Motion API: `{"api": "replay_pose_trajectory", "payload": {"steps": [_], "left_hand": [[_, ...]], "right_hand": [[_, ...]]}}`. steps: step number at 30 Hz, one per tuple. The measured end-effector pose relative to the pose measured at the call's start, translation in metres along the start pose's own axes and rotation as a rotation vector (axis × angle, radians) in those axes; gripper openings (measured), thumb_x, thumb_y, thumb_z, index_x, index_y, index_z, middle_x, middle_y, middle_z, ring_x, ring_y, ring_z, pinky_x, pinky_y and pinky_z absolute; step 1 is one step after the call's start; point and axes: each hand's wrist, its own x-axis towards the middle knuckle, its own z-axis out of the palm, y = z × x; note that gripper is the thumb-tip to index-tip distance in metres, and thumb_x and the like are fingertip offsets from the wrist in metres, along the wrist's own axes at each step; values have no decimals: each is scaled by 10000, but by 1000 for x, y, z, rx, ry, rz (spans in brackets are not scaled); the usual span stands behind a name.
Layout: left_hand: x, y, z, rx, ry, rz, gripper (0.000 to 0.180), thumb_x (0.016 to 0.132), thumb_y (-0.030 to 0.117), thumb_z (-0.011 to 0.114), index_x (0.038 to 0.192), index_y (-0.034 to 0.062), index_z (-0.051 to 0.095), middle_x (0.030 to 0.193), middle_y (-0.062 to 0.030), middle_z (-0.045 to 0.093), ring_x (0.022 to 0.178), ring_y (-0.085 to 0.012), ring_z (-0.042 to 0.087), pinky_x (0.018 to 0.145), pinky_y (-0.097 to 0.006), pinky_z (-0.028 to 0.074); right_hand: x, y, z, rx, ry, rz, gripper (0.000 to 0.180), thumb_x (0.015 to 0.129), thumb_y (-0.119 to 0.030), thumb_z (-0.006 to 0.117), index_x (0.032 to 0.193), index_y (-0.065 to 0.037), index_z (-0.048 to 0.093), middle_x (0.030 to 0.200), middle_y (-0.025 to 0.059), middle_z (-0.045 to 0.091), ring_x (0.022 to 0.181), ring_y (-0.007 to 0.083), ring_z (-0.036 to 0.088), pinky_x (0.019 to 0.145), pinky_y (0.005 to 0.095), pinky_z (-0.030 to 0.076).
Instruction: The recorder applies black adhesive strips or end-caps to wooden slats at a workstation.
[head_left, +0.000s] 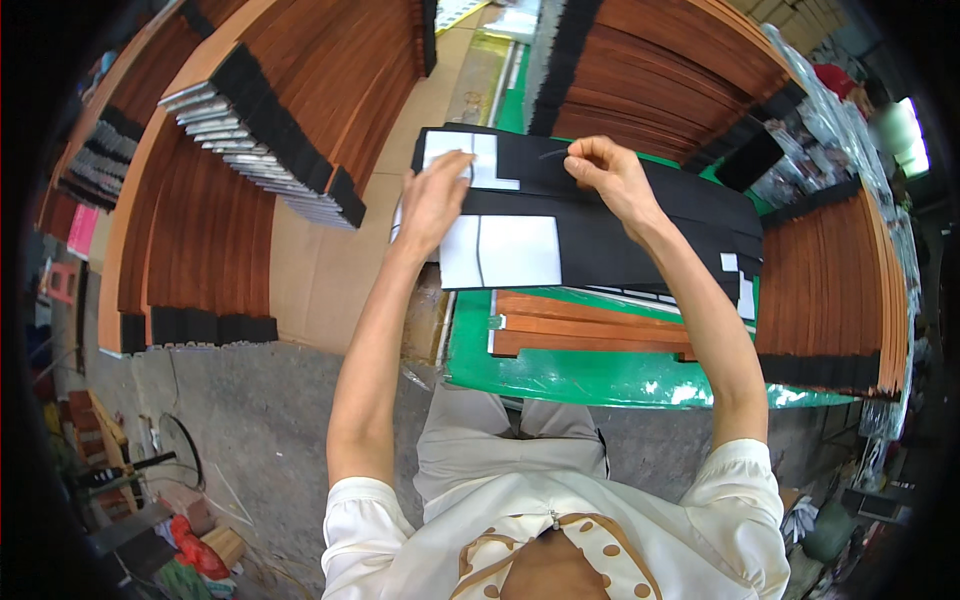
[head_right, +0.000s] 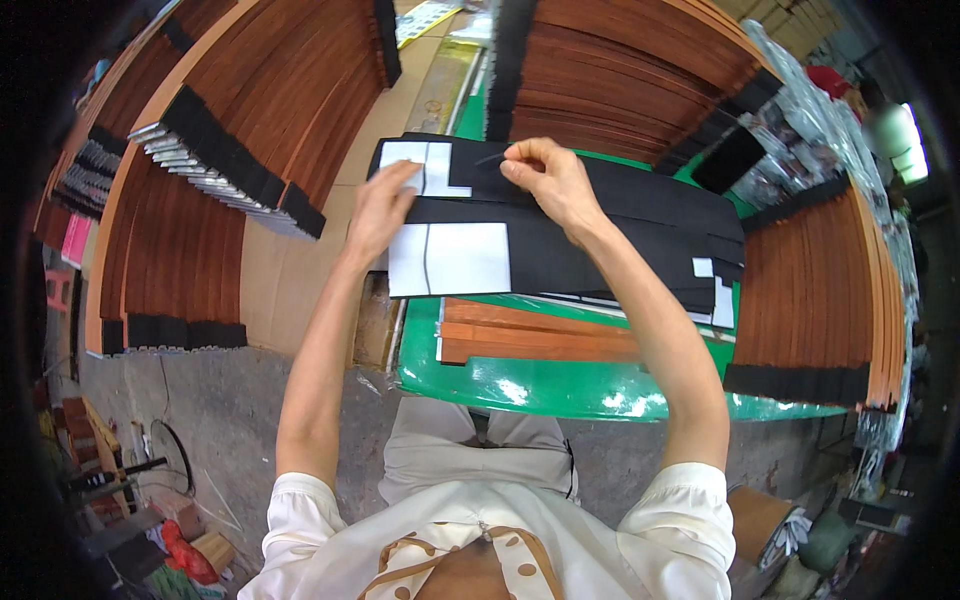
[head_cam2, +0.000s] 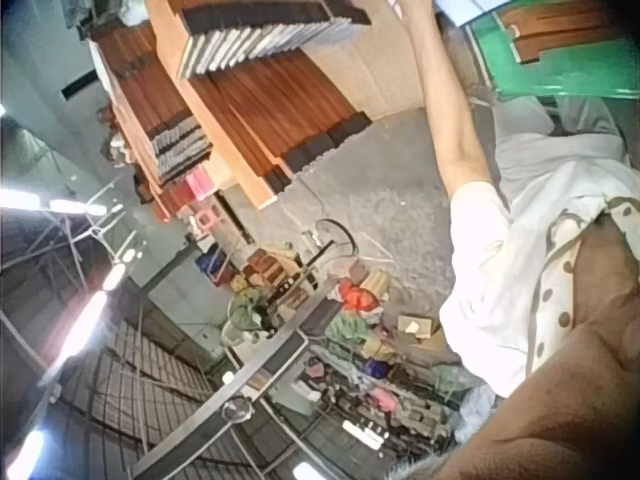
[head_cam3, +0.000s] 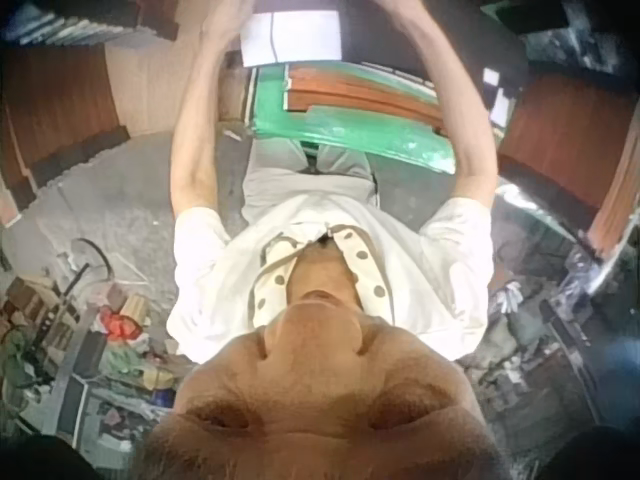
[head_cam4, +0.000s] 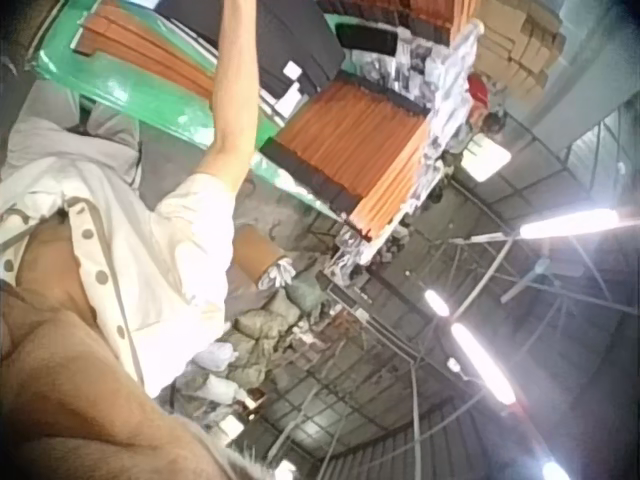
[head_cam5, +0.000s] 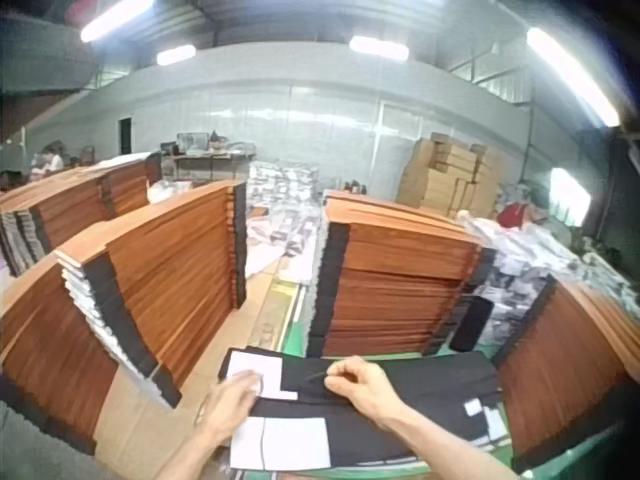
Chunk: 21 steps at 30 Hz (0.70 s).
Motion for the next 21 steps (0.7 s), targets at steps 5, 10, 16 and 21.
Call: {"api": "replay_pose_trajectory", "payload": {"steps": [5, 10, 16, 21], "left_hand": [[-35, 106, -42, -101, 174, 278, 267, 719, -17, 681, 979, 16, 628, 967, -115, 618, 890, -268, 595, 795, -337, 449], [-76, 153, -45, -71, 238, 424, 353, 641, 11, 771, 959, 51, 624, 894, -67, 615, 816, -223, 586, 708, -322, 435], [-102, 170, -48, -78, 278, 537, 350, 628, -9, 775, 933, 40, 611, 805, -43, 607, 696, -184, 568, 634, -310, 405], [-116, 183, -57, -78, 212, 574, 334, 624, -46, 756, 909, 30, 598, 786, -47, 605, 686, -184, 566, 625, -305, 413]], "right_hand": [[-77, -22, -1, 442, -38, 254, 147, 866, -225, 628, 904, -86, 600, 753, -36, 546, 725, 54, 526, 689, 214, 458], [-134, -34, 8, 554, -94, 295, 118, 846, -219, 640, 859, -107, 609, 750, -55, 557, 723, 34, 524, 718, 211, 443], [-175, -29, 7, 687, -222, 276, 119, 870, -216, 605, 849, -99, 590, 763, -38, 554, 726, 38, 532, 728, 215, 462], [-198, -22, 5, 753, -268, 255, 131, 884, -219, 591, 857, -91, 588, 777, -26, 563, 742, 54, 550, 740, 232, 485]]}}
